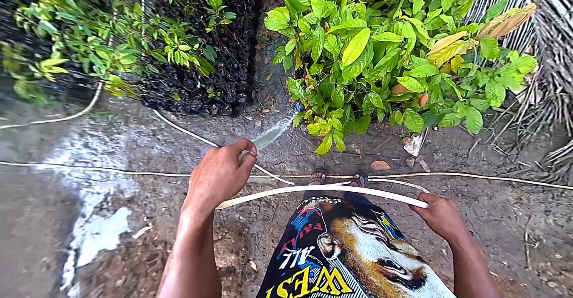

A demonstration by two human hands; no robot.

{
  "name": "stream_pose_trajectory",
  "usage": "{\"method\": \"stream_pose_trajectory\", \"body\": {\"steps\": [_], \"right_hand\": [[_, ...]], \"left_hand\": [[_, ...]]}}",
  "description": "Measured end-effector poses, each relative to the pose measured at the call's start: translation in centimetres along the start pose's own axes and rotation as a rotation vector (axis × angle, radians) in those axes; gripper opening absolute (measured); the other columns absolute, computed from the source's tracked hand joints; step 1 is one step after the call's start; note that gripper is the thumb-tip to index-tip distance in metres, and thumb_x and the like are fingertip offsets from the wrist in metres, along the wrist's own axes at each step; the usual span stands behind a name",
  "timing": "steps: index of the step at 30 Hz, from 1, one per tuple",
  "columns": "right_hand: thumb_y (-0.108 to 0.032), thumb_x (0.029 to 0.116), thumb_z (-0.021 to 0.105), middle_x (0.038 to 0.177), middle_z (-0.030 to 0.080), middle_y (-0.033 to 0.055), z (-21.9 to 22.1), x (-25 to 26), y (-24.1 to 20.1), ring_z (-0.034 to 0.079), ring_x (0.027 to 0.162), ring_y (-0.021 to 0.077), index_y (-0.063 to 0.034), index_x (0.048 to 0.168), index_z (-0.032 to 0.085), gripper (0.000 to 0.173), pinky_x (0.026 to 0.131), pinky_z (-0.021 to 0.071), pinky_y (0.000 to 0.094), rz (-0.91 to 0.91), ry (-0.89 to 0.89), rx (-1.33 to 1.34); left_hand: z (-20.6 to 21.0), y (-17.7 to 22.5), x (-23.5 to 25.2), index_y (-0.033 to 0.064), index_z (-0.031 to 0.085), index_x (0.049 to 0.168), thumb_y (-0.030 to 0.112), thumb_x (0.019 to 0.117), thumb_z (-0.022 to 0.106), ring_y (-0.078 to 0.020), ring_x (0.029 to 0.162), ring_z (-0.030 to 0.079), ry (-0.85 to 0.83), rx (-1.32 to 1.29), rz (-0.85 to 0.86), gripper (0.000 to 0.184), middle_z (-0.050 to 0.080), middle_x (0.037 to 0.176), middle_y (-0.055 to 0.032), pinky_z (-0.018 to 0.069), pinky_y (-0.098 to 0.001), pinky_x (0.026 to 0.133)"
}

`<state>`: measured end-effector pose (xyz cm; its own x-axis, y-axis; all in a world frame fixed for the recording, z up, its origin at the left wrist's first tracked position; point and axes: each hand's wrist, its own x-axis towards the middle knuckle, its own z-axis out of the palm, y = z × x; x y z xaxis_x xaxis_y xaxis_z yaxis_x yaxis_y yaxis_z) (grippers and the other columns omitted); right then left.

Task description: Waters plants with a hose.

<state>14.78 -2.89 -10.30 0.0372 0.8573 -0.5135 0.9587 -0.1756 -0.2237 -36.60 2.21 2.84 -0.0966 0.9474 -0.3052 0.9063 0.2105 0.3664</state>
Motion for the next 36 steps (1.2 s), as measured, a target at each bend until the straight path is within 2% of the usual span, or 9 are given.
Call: {"method": "stream_pose_trajectory", "body": {"steps": [8,12,17,21,25,30,31,34,36], "right_hand": [[-0.022,0.0885,0.08,0.065,0.058,0.0156,0.2,0.2,-0.3,0.059,0.066,0.0335,-0.0024,0.072,0.058,0.034,0.062,0.0443,0.0562,-0.016,-0.01,0.001],[-0.021,0.0872,0.08,0.066,0.059,0.0169,0.2,0.1,-0.2,0.06,0.066,0.0354,-0.0013,0.072,0.06,0.032,0.062,0.0452,0.0583,-0.039,0.011,0.017],[-0.023,0.0881,0.08,0.067,0.06,0.0174,0.1,0.0,-0.3,0.061,0.067,0.0365,-0.001,0.073,0.06,0.033,0.063,0.0455,0.0584,-0.032,-0.003,0.01],[-0.025,0.089,0.079,0.068,0.06,0.017,0.2,0.0,0.0,0.061,0.068,0.0365,-0.0015,0.074,0.06,0.033,0.063,0.0454,0.0583,-0.009,-0.008,0.033],[-0.025,0.0885,0.078,0.07,0.061,0.0175,0.3,-0.1,0.6,0.062,0.07,0.0372,-0.001,0.076,0.062,0.031,0.064,0.0461,0.0596,-0.017,0.006,0.067],[-0.026,0.0892,0.077,0.074,0.063,0.0191,0.8,-0.2,1.4,0.063,0.073,0.0387,0.0,0.077,0.062,0.032,0.067,0.047,0.0604,0.001,0.013,0.123],[-0.027,0.0893,0.077,0.075,0.063,0.019,0.9,-0.3,1.6,0.063,0.073,0.0387,-0.0002,0.078,0.062,0.032,0.067,0.0475,0.0606,0.005,0.009,0.134],[-0.029,0.0899,0.076,0.078,0.064,0.0198,1.3,-0.5,2.2,0.064,0.077,0.0394,0.0005,0.081,0.064,0.033,0.071,0.0487,0.0611,0.02,-0.004,0.181],[-0.031,0.0916,0.074,0.081,0.066,0.0204,1.3,-0.8,2.5,0.065,0.08,0.04,0.0004,0.084,0.065,0.034,0.074,0.0494,0.0616,0.05,-0.017,0.214]], "left_hand": [[-0.2,-0.1,0.0,0.0273,0.069,0.096,0.034,0.1001,0.051,-0.0196,0.05,0.05,0.008,0.012,0.015,0.02,0.048,0.056,0.0036,0.0371,-0.0459,0.046],[-0.6,0.1,0.1,0.0267,0.07,0.098,0.034,0.1008,0.051,-0.023,0.056,0.056,-0.01,0.032,0.037,0.021,0.055,0.061,0.0013,0.041,-0.0499,0.049],[-1.6,0.7,0.2,0.0266,0.07,0.098,0.038,0.0985,0.048,-0.0186,0.049,0.05,0.078,0.026,0.089,0.025,0.05,0.057,0.0042,0.0375,-0.0462,0.046],[-2.3,1.4,0.8,0.0283,0.07,0.096,0.038,0.0975,0.046,-0.0166,0.048,0.05,0.036,0.062,0.154,0.025,0.049,0.056,0.0061,0.0371,-0.0446,0.045],[-3.9,2.6,1.0,0.025,0.07,0.1,0.041,0.0998,0.043,-0.0185,0.047,0.049,0.136,0.059,0.189,0.031,0.052,0.058,0.0033,0.0367,-0.0468,0.045],[-4.4,4.0,1.2,0.0287,0.07,0.094,0.045,0.095,0.045,-0.0094,0.044,0.043,0.095,0.057,0.287,0.03,0.046,0.054,0.0109,0.0352,-0.0392,0.042],[-4.8,4.3,1.2,0.0278,0.07,0.096,0.045,0.0968,0.045,-0.0085,0.045,0.044,0.11,0.039,0.305,0.03,0.048,0.056,0.0107,0.0359,-0.0384,0.043],[-5.7,5.0,1.5,0.0166,0.069,0.101,0.041,0.1006,0.043,-0.0063,0.047,0.043,0.171,-0.019,0.393,0.036,0.052,0.061,0.0059,0.0371,-0.0341,0.045],[-5.5,5.5,2.1,0.0152,0.07,0.099,0.041,0.1006,0.043,-0.0046,0.048,0.043,0.124,0.014,0.458,0.038,0.053,0.061,0.0052,0.0362,-0.0324,0.047]]}}
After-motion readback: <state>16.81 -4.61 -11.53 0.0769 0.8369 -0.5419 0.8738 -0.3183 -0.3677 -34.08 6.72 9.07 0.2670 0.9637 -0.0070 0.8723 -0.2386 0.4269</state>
